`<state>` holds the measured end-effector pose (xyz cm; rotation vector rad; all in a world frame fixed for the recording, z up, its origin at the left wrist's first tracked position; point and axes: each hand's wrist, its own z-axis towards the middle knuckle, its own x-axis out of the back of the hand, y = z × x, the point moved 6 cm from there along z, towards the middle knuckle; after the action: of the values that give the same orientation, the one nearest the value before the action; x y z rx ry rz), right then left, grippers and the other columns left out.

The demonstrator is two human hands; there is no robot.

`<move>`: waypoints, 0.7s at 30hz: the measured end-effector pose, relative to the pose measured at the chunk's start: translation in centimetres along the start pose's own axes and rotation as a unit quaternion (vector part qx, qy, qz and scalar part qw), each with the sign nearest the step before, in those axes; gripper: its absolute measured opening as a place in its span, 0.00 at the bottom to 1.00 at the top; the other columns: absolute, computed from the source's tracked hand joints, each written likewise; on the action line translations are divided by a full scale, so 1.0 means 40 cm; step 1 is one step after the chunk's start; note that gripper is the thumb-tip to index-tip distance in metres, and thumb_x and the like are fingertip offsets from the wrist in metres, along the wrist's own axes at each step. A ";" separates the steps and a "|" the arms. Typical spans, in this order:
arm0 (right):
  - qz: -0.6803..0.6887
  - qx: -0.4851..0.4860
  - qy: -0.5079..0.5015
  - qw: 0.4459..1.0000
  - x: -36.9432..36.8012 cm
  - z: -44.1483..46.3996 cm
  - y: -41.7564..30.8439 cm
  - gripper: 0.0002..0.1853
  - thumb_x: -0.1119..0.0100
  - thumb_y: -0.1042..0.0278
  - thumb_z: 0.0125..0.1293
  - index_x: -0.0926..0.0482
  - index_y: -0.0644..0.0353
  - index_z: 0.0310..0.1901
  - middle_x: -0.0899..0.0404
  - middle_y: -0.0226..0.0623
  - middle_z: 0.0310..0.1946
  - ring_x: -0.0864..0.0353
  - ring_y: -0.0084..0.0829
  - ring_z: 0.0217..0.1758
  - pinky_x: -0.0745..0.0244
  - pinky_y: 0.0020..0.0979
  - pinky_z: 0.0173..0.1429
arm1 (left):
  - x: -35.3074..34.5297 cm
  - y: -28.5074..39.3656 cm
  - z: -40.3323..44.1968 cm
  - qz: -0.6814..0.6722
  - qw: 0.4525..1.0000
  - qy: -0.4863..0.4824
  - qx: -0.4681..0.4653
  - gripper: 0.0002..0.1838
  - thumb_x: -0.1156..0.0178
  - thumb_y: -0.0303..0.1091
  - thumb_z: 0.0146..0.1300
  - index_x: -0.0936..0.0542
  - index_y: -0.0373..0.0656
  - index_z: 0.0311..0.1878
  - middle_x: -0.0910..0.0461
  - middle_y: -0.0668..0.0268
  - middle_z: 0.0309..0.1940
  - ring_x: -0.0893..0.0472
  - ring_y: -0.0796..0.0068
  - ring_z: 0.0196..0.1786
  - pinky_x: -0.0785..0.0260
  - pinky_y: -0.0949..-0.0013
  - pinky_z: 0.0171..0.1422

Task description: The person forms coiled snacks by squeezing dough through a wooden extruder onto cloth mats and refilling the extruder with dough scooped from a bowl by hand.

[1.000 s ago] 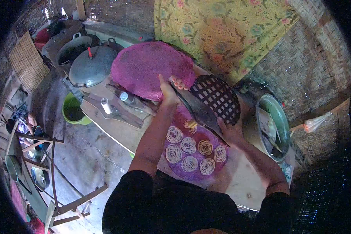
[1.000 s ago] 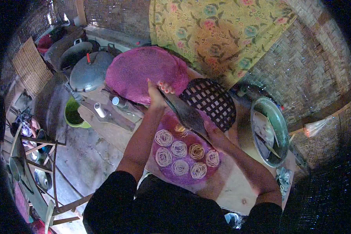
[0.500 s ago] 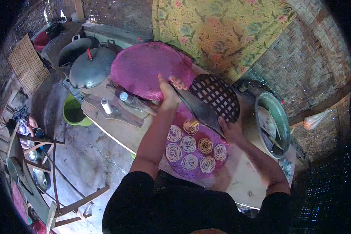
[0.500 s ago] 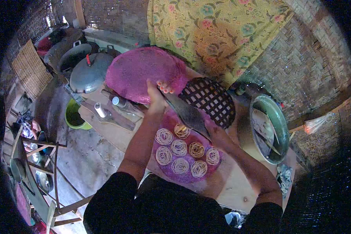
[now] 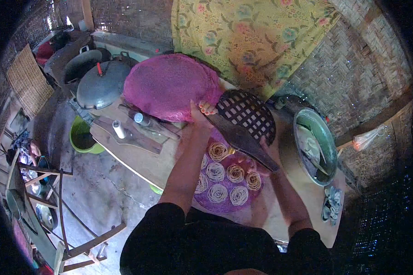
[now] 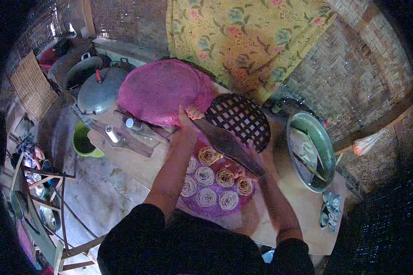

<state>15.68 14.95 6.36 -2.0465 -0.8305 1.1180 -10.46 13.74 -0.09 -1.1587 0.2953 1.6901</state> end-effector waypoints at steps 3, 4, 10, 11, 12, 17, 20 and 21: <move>0.093 0.014 -0.146 0.985 0.103 0.099 0.130 0.38 0.69 0.31 0.65 0.39 0.56 0.63 0.23 0.50 0.33 0.23 0.36 0.19 0.24 0.33 0.22 | -0.011 0.009 -0.028 -0.013 1.000 -0.004 -0.021 0.31 0.65 0.66 0.64 0.32 0.51 0.20 0.37 0.75 0.11 0.36 0.77 0.15 0.42 0.70 0.26; 0.093 0.014 -0.148 0.985 0.111 0.113 0.145 0.38 0.69 0.31 0.65 0.39 0.56 0.63 0.23 0.50 0.33 0.23 0.36 0.19 0.24 0.33 0.22 | 0.000 0.021 -0.034 -0.004 0.998 0.036 -0.042 0.30 0.66 0.65 0.64 0.32 0.51 0.20 0.37 0.75 0.11 0.37 0.77 0.15 0.42 0.70 0.26; -0.023 -0.072 -0.251 0.965 0.128 0.173 0.179 0.24 0.55 0.50 0.67 0.31 0.59 0.56 0.25 0.41 0.43 0.23 0.35 0.37 0.24 0.34 0.30 | -0.038 0.124 -0.033 0.138 0.972 0.098 -0.164 0.24 0.59 0.58 0.66 0.31 0.54 0.20 0.37 0.79 0.10 0.38 0.83 0.13 0.44 0.72 0.24; -0.353 -0.002 -0.184 0.917 0.154 0.207 0.197 0.24 0.51 0.56 0.63 0.32 0.60 0.57 0.26 0.40 0.45 0.24 0.35 0.42 0.25 0.34 0.36 | -0.067 0.123 -0.026 0.137 0.972 0.100 -0.164 0.24 0.59 0.58 0.66 0.31 0.54 0.20 0.37 0.79 0.10 0.38 0.83 0.13 0.44 0.72 0.24; -0.504 0.040 -0.144 0.851 0.138 0.215 0.195 0.24 0.48 0.59 0.61 0.32 0.61 0.58 0.26 0.39 0.46 0.25 0.35 0.44 0.25 0.34 0.38 | -0.113 0.113 -0.013 0.133 0.977 0.080 -0.147 0.24 0.59 0.58 0.66 0.32 0.54 0.20 0.38 0.78 0.10 0.39 0.83 0.12 0.44 0.73 0.23; -0.869 0.053 -0.006 0.492 -0.066 0.141 0.108 0.28 0.45 0.69 0.57 0.36 0.63 0.61 0.32 0.50 0.57 0.31 0.43 0.58 0.33 0.36 0.60 | -0.292 0.070 0.048 0.065 0.996 -0.005 -0.059 0.28 0.62 0.64 0.64 0.37 0.52 0.18 0.42 0.76 0.09 0.42 0.80 0.11 0.47 0.74 0.20; -0.727 0.112 0.102 0.669 -0.095 0.092 -0.023 0.30 0.44 0.59 0.58 0.36 0.61 0.62 0.31 0.45 0.56 0.29 0.39 0.55 0.32 0.36 0.58 | -0.416 0.047 0.068 0.145 0.988 -0.046 -0.026 0.26 0.59 0.61 0.66 0.36 0.53 0.19 0.41 0.78 0.09 0.41 0.82 0.10 0.44 0.75 0.20; -0.627 0.137 0.131 0.755 -0.112 0.061 -0.074 0.31 0.44 0.56 0.58 0.36 0.61 0.62 0.31 0.44 0.55 0.29 0.38 0.54 0.31 0.36 0.57 | -0.464 0.047 0.070 0.184 0.982 -0.041 -0.026 0.27 0.60 0.62 0.66 0.36 0.53 0.19 0.42 0.78 0.08 0.41 0.82 0.10 0.45 0.75 0.21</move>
<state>10.95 13.81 9.70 -0.9091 -1.4188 0.1317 -13.27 3.65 15.58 -1.1169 0.4355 2.0736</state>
